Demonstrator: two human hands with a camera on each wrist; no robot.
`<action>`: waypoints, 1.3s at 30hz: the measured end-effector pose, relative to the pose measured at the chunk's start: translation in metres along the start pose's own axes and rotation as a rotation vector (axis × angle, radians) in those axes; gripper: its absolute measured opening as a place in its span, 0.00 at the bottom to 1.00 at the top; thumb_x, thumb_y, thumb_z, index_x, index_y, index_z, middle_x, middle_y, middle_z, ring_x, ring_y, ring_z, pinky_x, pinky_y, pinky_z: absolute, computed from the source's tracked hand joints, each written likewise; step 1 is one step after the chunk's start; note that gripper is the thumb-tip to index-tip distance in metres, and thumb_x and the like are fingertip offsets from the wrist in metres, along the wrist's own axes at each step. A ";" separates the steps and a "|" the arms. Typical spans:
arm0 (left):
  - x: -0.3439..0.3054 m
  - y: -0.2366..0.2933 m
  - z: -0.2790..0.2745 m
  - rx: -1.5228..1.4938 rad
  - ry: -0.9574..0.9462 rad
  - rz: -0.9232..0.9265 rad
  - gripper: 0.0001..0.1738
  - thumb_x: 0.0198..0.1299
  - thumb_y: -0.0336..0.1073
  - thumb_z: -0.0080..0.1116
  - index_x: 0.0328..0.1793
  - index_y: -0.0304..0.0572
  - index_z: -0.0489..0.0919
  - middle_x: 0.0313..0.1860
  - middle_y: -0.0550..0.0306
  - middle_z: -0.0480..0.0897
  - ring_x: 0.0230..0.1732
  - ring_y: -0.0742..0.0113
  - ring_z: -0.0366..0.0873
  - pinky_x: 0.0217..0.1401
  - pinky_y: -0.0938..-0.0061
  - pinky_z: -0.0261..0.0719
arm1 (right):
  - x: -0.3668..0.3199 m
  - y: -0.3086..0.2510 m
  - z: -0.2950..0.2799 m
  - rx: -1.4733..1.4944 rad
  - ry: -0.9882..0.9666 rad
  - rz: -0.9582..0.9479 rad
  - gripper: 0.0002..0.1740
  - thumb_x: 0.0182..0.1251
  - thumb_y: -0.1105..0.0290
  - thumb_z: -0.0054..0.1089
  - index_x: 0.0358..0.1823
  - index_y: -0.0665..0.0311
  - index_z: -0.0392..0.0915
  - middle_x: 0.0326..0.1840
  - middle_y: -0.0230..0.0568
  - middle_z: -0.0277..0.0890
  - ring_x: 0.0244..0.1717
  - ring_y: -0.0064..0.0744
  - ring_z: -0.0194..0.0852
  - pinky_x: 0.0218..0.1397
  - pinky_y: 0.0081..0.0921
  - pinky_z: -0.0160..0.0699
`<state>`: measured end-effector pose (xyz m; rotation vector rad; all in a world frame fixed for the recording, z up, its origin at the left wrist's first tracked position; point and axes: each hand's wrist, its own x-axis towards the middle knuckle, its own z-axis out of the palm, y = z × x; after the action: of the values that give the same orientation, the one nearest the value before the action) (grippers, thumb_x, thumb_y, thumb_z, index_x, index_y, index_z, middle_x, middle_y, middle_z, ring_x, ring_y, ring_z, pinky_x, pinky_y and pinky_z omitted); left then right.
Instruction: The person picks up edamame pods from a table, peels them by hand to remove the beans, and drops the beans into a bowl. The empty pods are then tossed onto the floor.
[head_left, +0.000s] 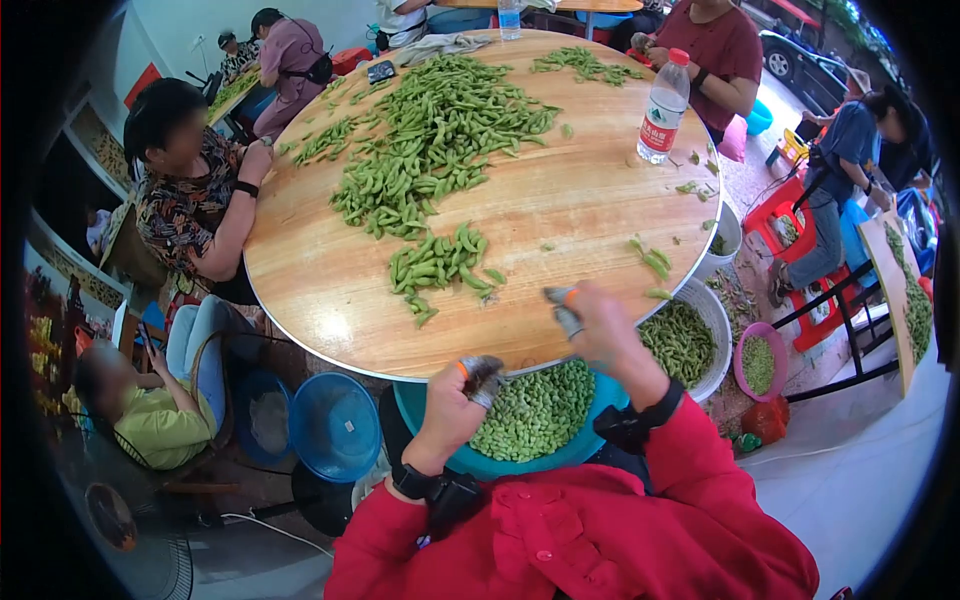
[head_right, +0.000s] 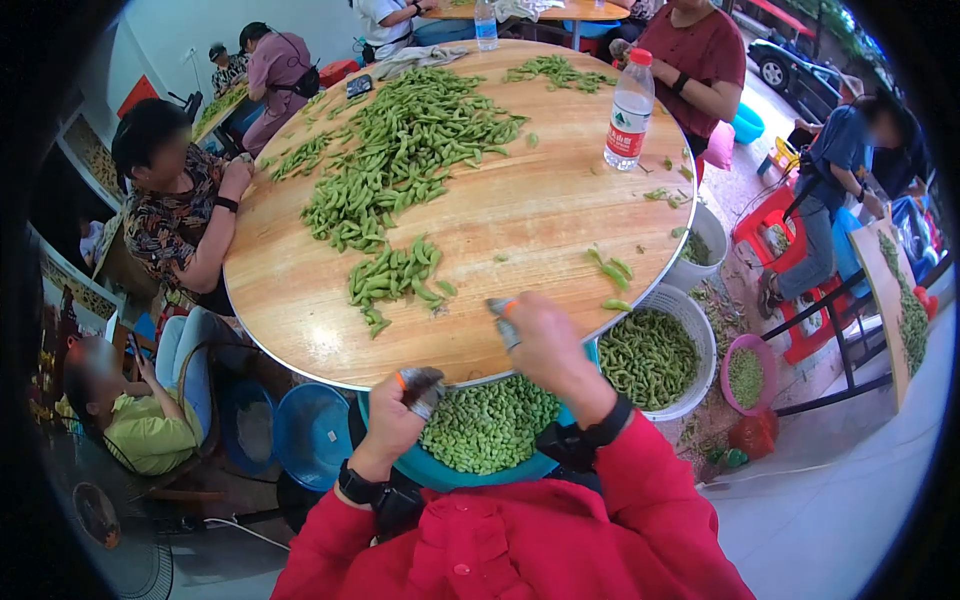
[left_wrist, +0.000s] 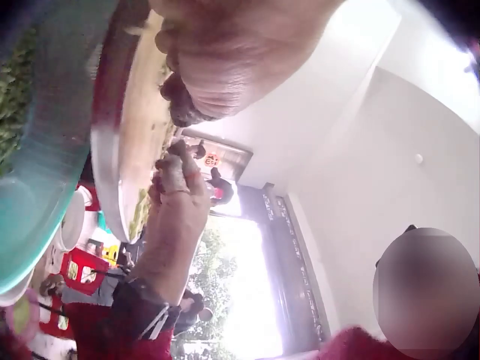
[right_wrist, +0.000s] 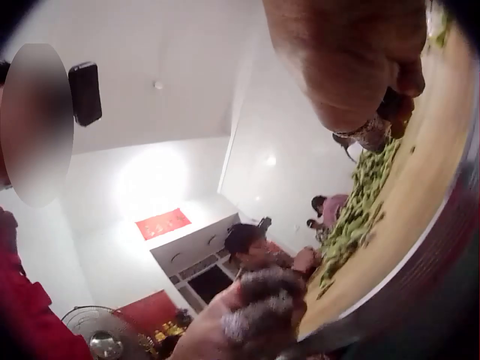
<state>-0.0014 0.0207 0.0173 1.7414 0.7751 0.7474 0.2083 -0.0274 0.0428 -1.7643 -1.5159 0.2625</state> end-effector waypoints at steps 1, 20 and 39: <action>0.007 0.002 -0.005 0.076 0.035 0.001 0.09 0.52 0.23 0.55 0.40 0.34 0.76 0.31 0.62 0.78 0.32 0.78 0.74 0.37 0.84 0.72 | 0.005 -0.005 0.009 -0.009 -0.090 -0.046 0.10 0.50 0.74 0.51 0.35 0.65 0.75 0.29 0.50 0.68 0.34 0.50 0.68 0.37 0.38 0.68; 0.108 -0.021 -0.001 0.755 0.052 0.272 0.10 0.45 0.31 0.60 0.34 0.36 0.77 0.29 0.48 0.76 0.29 0.54 0.75 0.32 0.67 0.72 | -0.023 0.039 -0.017 0.217 0.204 0.216 0.11 0.54 0.74 0.56 0.39 0.69 0.76 0.31 0.51 0.75 0.35 0.41 0.75 0.39 0.27 0.73; -0.005 0.020 0.033 -0.194 0.028 -0.055 0.12 0.49 0.24 0.60 0.39 0.33 0.72 0.33 0.60 0.78 0.34 0.77 0.75 0.38 0.82 0.74 | -0.063 -0.017 0.027 0.962 -0.091 0.202 0.10 0.59 0.74 0.53 0.41 0.67 0.75 0.34 0.30 0.75 0.35 0.16 0.67 0.39 0.18 0.69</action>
<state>0.0247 -0.0068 0.0266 1.5326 0.7411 0.7852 0.1622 -0.0734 0.0160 -1.1104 -0.9793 0.9955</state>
